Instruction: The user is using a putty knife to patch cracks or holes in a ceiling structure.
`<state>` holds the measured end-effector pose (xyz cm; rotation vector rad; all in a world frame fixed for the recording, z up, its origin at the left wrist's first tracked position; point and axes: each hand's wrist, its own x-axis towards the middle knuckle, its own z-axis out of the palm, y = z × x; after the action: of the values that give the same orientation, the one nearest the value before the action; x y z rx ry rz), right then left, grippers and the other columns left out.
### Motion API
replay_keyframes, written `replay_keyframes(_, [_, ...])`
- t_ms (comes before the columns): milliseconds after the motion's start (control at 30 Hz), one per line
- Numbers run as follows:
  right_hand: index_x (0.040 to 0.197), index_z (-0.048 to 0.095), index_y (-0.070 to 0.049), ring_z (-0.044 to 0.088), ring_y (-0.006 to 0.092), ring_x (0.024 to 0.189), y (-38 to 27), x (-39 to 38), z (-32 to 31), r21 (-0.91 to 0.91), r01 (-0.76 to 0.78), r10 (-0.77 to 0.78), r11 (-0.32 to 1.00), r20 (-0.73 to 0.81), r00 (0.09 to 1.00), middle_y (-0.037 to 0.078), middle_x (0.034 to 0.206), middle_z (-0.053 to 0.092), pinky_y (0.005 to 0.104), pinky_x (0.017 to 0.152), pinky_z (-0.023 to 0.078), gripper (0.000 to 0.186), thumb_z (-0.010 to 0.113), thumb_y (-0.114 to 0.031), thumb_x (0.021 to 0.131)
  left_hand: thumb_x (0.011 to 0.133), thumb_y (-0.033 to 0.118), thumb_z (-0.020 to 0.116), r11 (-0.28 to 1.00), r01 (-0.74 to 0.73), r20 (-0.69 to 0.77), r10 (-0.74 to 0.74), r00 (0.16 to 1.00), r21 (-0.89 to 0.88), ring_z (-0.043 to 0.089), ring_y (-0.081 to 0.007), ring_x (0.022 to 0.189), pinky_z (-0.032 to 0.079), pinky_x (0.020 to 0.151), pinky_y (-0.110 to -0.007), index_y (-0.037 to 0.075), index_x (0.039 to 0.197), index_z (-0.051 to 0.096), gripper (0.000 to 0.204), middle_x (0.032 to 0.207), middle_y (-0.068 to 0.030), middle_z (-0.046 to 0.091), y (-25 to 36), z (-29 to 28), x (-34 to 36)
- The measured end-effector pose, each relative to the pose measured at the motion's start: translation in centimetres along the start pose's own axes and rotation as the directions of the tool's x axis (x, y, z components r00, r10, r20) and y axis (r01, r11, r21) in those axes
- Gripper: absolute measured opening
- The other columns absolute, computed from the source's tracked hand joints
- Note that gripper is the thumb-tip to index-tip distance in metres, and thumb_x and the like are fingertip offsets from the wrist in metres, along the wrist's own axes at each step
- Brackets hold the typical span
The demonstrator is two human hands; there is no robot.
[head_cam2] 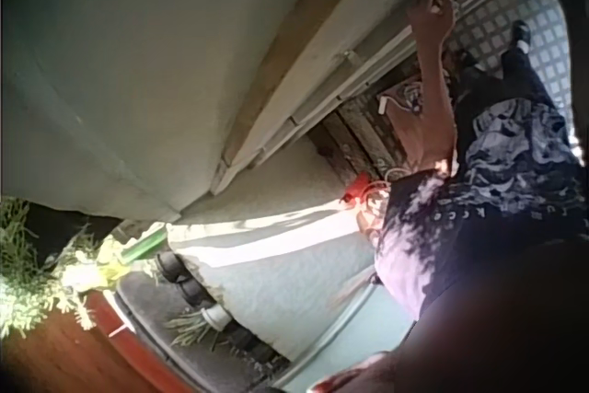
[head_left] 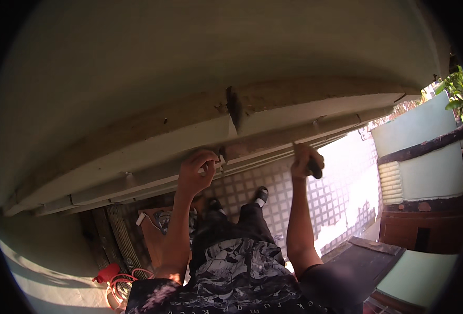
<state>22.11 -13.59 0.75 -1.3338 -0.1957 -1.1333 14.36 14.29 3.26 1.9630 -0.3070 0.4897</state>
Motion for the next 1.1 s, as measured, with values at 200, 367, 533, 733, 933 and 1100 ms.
replay_keyframes(200, [0.056,0.041,-0.004,0.046,0.0236,0.041,-7.4,-6.3,8.5,0.351,0.006,-0.218,0.936,0.567,0.794,0.007,0.05,0.041,0.033,0.04,0.035,0.025,0.059,0.004,0.07,0.081,-0.006,0.06,0.995,0.097,-0.012,-0.097,0.995,0.021,0.051,-0.0055,0.053,0.04,0.047,-0.021,0.004,0.089,0.066,0.014,0.088,-0.0041,0.067,0.3,-0.4,-0.3])
replay_keyframes(367, [0.056,0.04,-0.003,0.045,0.0212,0.04,-10.0,-6.4,9.3,0.472,-0.247,-0.095,0.846,0.591,0.801,0.006,0.049,0.042,0.0317,0.039,0.034,0.03,0.058,-0.004,0.079,0.083,-0.006,0.06,0.991,0.097,-0.154,-0.111,0.982,-0.094,0.045,-0.0001,0.053,0.035,0.046,-0.018,0.004,0.089,0.067,0.013,0.085,-0.0018,0.066,-0.8,-0.5,-0.8])
replay_keyframes(533, [0.055,0.039,-0.003,0.043,0.0189,0.038,-7.9,-2.2,6.7,0.245,0.034,-0.157,0.969,0.5,0.852,0.005,0.049,0.043,0.0305,0.039,0.032,0.034,0.059,-0.008,0.082,0.084,-0.005,0.06,0.987,0.101,-0.138,-0.118,0.983,-0.124,0.047,0.0001,0.055,0.035,0.046,-0.017,0.004,0.09,0.068,0.013,0.083,-0.0018,0.066,-0.7,-0.4,-0.6])
replay_keyframes(733, [0.056,0.042,-0.005,0.043,0.0231,0.04,-8.7,-6.8,8.4,0.385,-0.055,-0.233,0.921,0.66,0.714,0.006,0.051,0.041,0.032,0.041,0.033,0.029,0.061,-0.003,0.077,0.085,-0.007,0.057,0.989,0.083,-0.139,-0.1,0.985,-0.124,0.049,-0.0006,0.056,0.035,0.047,-0.017,0.003,0.089,0.067,0.014,0.083,-0.0027,0.066,-0.5,-0.7,-0.6])
replay_keyframes(933, [0.055,0.042,-0.004,0.044,0.0206,0.04,-9.7,-5.5,8.1,0.505,-0.312,-0.069,0.805,0.601,0.796,0.005,0.05,0.043,0.0312,0.04,0.032,0.031,0.059,-0.007,0.081,0.088,-0.007,0.054,0.905,0.091,-0.125,-0.156,0.98,-0.415,0.049,-0.0009,0.06,0.037,0.051,-0.016,0.002,0.093,0.064,0.015,0.086,-0.0034,0.067,-1.7,-1.1,-1.6])
replay_keyframes(1100, [0.055,0.042,-0.003,0.043,0.0191,0.039,-7.6,-3.9,6.3,0.281,-0.123,-0.012,0.952,0.434,0.901,0.006,0.049,0.043,0.0304,0.04,0.032,0.032,0.057,-0.008,0.083,0.088,-0.007,0.054,0.905,0.071,-0.141,-0.142,0.98,-0.42,0.05,-0.0003,0.063,0.039,0.053,-0.015,0.001,0.094,0.063,0.014,0.088,-0.0034,0.066,-1.9,-0.8,-1.7])
